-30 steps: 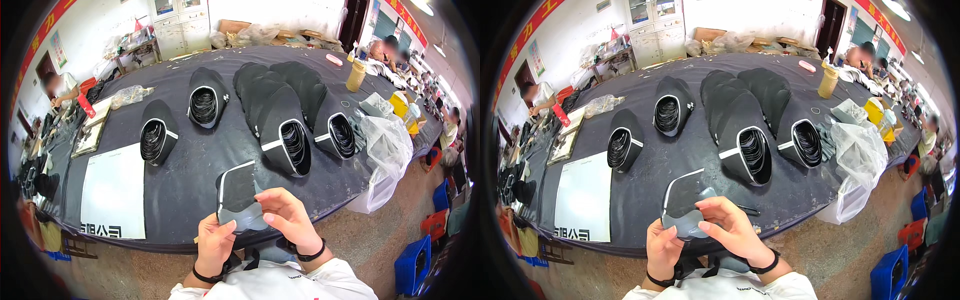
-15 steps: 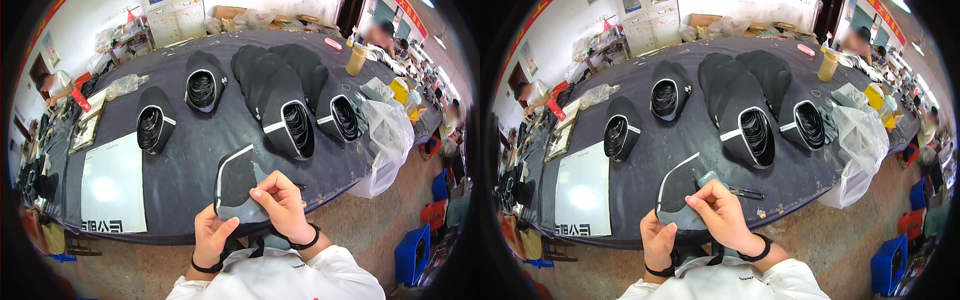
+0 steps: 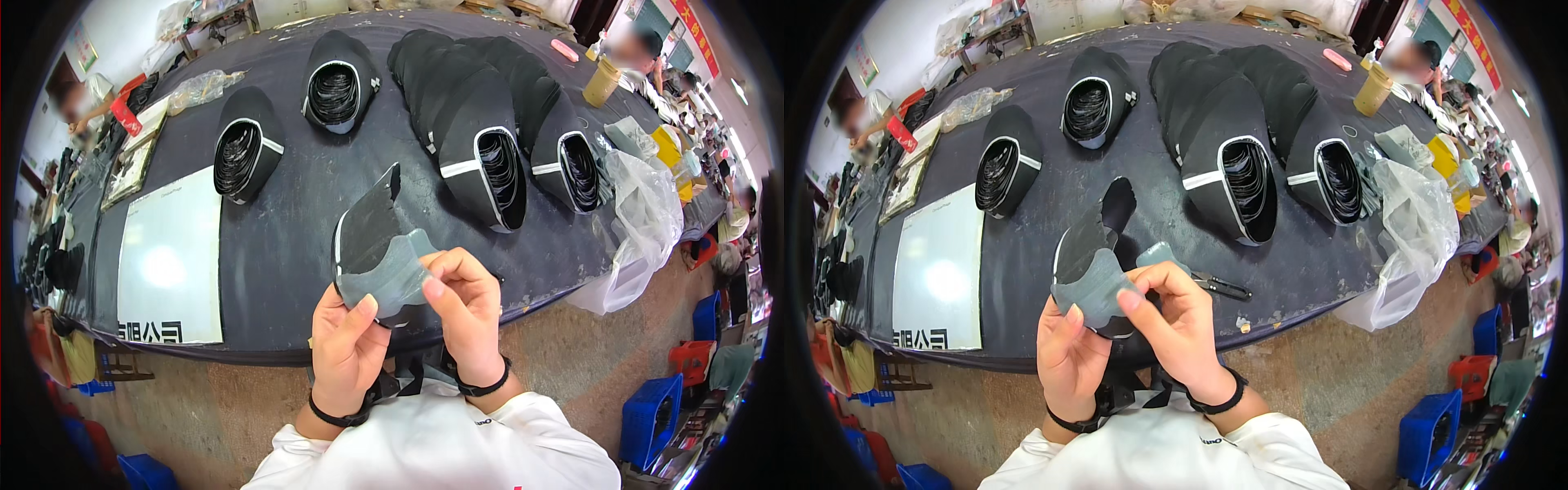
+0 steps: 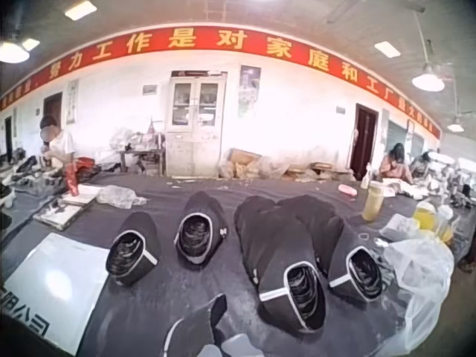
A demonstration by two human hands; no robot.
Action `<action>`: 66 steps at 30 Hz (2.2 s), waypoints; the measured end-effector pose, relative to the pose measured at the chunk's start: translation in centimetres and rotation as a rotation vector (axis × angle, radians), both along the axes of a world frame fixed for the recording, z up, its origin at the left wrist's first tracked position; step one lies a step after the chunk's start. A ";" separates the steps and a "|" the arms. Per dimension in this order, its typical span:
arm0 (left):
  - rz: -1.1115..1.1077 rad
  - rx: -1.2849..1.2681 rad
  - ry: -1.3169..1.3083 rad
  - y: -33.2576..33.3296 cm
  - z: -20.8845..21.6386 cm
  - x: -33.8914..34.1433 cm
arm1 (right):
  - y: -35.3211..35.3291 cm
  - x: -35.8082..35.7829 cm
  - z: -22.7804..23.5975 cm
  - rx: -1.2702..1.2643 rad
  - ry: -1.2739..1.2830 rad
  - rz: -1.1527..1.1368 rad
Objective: The person unwraps a lollipop and discards the wrapper. They then pick up a shoe component and a grey patch, peeling a plastic film from the patch before pressing it onto the component.
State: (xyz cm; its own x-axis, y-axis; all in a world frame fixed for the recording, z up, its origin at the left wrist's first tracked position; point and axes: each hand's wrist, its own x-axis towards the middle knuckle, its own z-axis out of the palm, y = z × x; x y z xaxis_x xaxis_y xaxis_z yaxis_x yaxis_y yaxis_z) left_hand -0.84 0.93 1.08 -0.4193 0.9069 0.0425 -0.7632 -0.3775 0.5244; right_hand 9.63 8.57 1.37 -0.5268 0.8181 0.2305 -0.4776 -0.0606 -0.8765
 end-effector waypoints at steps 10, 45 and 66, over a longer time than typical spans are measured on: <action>0.001 0.065 -0.001 -0.1 -0.1 0.2 | 0.2 0.1 -0.6 0.010 0.183 -0.043; -0.254 -0.327 0.805 -0.1 5.7 -3.8 | 0.2 -0.7 -2.5 -0.195 0.118 0.289; -0.139 -0.724 2.369 21.4 -3.6 -16.9 | -0.2 4.0 -8.7 0.066 -0.563 0.473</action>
